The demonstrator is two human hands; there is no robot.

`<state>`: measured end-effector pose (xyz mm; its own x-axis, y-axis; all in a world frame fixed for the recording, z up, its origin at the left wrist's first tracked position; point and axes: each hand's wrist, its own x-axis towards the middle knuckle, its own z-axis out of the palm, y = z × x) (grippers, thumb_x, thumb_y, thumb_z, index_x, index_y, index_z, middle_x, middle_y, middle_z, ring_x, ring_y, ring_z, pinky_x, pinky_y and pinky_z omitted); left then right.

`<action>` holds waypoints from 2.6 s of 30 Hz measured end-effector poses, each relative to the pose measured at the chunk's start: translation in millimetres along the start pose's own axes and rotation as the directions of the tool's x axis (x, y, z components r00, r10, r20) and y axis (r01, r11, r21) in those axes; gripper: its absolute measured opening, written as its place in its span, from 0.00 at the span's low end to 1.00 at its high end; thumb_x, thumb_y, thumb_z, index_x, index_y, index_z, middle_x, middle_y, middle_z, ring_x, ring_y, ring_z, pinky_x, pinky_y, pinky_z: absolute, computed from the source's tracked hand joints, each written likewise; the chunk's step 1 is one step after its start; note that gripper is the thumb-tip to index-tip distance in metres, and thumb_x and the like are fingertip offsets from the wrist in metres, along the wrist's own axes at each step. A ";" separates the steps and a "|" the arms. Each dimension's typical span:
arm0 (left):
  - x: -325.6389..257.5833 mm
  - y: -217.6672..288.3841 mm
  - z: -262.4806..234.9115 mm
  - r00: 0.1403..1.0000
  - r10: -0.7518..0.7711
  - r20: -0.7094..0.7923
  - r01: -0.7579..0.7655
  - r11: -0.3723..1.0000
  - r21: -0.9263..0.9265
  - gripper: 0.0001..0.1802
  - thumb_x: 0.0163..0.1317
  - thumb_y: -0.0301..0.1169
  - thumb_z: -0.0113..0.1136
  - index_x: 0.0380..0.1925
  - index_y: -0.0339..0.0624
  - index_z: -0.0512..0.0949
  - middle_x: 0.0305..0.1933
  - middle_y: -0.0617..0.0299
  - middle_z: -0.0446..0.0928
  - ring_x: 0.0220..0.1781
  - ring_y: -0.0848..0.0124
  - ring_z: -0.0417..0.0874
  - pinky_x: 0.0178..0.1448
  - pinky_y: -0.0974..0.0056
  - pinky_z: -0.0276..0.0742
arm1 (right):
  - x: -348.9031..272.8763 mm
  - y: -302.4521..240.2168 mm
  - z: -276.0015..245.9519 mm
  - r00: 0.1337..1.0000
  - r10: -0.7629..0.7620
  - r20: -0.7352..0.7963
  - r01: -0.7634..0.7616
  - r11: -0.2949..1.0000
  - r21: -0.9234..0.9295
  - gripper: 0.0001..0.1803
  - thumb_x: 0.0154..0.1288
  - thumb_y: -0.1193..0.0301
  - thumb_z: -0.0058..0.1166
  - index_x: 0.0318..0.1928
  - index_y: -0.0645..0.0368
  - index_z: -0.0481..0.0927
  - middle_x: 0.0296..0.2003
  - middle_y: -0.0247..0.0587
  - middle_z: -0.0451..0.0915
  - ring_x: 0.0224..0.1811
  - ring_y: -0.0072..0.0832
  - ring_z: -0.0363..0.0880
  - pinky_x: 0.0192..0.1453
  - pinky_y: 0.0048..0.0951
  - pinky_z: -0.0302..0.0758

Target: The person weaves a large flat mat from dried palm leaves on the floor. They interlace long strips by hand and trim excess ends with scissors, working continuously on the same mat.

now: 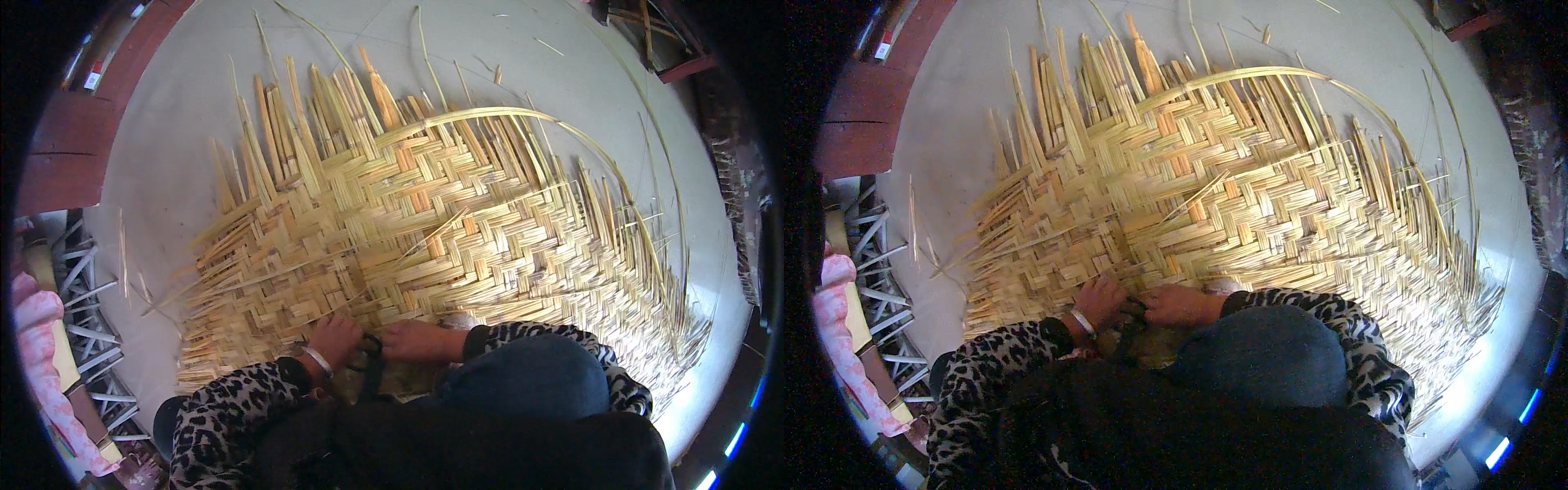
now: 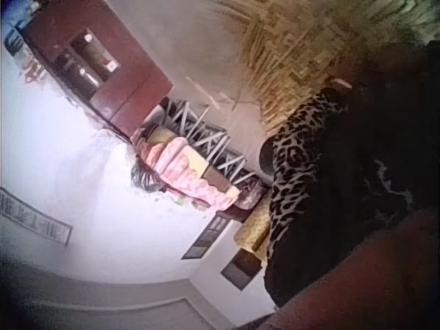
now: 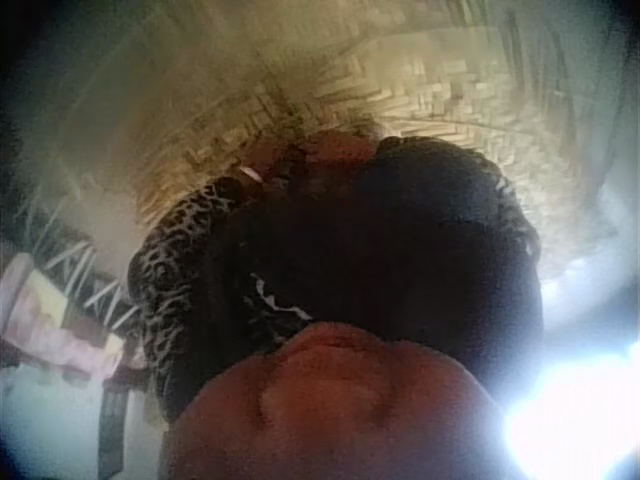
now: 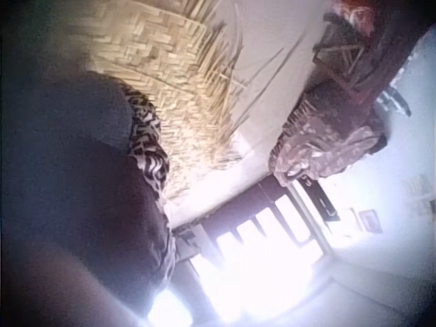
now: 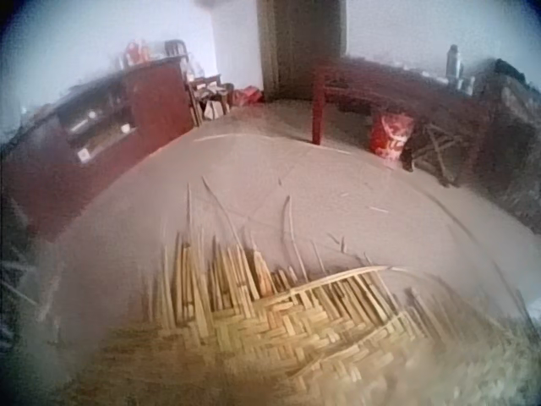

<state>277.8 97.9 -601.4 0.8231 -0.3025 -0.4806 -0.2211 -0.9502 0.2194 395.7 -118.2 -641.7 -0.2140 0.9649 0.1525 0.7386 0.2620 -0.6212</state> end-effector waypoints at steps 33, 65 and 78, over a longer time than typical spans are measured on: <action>79.7 -2.7 -160.6 0.737 0.479 -0.477 -0.505 0.859 0.082 0.20 0.57 0.35 0.54 0.52 0.54 0.73 0.48 0.62 0.77 0.43 0.64 0.80 0.39 0.60 0.75 | -1.8 25.7 -127.7 0.721 0.621 0.307 -0.232 -0.201 0.952 0.21 0.67 0.67 0.55 0.58 0.57 0.71 0.41 0.35 0.80 0.38 0.22 0.79 0.39 0.25 0.77; 341.9 -105.7 -218.5 0.960 -0.265 -0.086 0.090 0.586 -0.805 0.20 0.65 0.43 0.59 0.41 0.34 0.81 0.33 0.63 0.81 0.35 0.75 0.77 0.43 0.66 0.74 | -48.1 161.4 -233.7 0.285 0.954 -0.088 -0.347 0.189 0.919 0.26 0.70 0.46 0.50 0.35 0.59 0.74 0.20 0.33 0.70 0.20 0.24 0.69 0.24 0.29 0.67; 314.6 -121.5 -236.2 0.966 -0.194 -0.171 0.116 0.915 -0.386 0.15 0.56 0.41 0.64 0.29 0.39 0.80 0.26 0.52 0.79 0.28 0.60 0.80 0.36 0.57 0.74 | -49.1 148.5 -218.9 0.332 0.932 -0.146 -0.923 0.352 0.153 0.24 0.69 0.47 0.48 0.41 0.59 0.75 0.26 0.55 0.81 0.33 0.52 0.82 0.35 0.46 0.77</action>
<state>687.2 135.7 -578.8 0.9275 -0.0949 -0.3616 0.0949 -0.8758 0.4733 655.8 -122.2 -573.2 0.7108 0.5671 -0.4161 0.3603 -0.8016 -0.4771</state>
